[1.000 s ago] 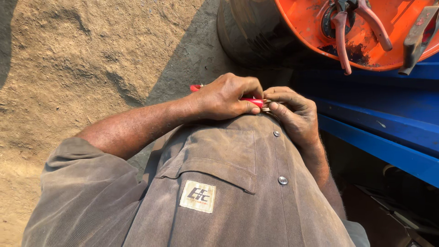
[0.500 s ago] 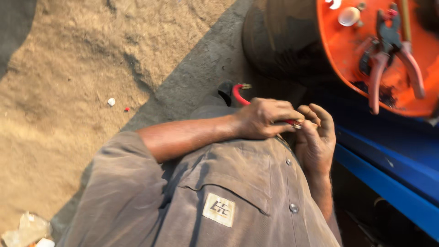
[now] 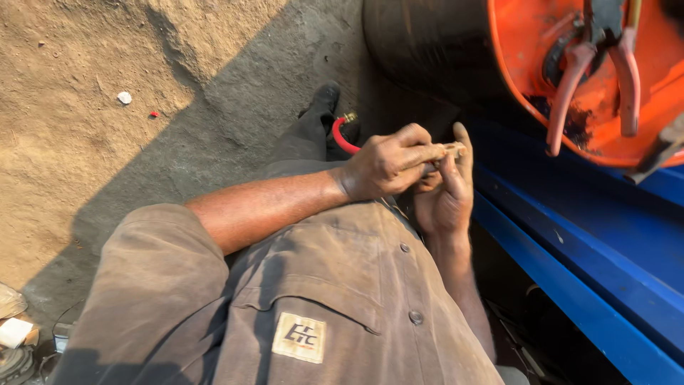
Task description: The person cuts a red hose with a hacksaw, strips the end with pliers, and attaches a brass fitting. They then tighten the fitting with a wrench.
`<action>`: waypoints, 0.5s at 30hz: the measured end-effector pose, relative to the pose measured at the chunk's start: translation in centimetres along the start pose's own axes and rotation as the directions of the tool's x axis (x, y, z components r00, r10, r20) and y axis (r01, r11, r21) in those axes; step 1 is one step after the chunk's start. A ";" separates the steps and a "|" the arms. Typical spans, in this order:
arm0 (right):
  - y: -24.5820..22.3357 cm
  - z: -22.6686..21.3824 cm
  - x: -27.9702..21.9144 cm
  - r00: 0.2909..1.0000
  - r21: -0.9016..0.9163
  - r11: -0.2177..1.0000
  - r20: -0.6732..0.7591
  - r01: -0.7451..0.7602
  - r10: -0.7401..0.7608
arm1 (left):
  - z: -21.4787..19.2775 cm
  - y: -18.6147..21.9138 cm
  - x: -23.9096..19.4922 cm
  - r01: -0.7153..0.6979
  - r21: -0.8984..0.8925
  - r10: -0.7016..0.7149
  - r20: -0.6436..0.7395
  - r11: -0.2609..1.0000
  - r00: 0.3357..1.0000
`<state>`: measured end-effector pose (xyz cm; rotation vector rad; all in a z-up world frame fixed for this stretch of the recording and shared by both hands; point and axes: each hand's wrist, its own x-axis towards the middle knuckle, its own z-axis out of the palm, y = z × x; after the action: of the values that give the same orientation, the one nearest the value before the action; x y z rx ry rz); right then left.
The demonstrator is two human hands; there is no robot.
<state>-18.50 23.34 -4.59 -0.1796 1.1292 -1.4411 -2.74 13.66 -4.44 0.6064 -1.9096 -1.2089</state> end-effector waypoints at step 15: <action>8.6 -3.1 2.6 0.979 0.185 0.972 0.170 -0.144 0.112 | 1.2 -1.7 -3.0 -0.018 0.597 -0.020 0.057 0.802 0.998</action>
<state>-15.47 24.59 -13.53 -0.0788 0.8483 -1.3873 -2.00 15.80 -7.33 0.9022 -2.3536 -0.5990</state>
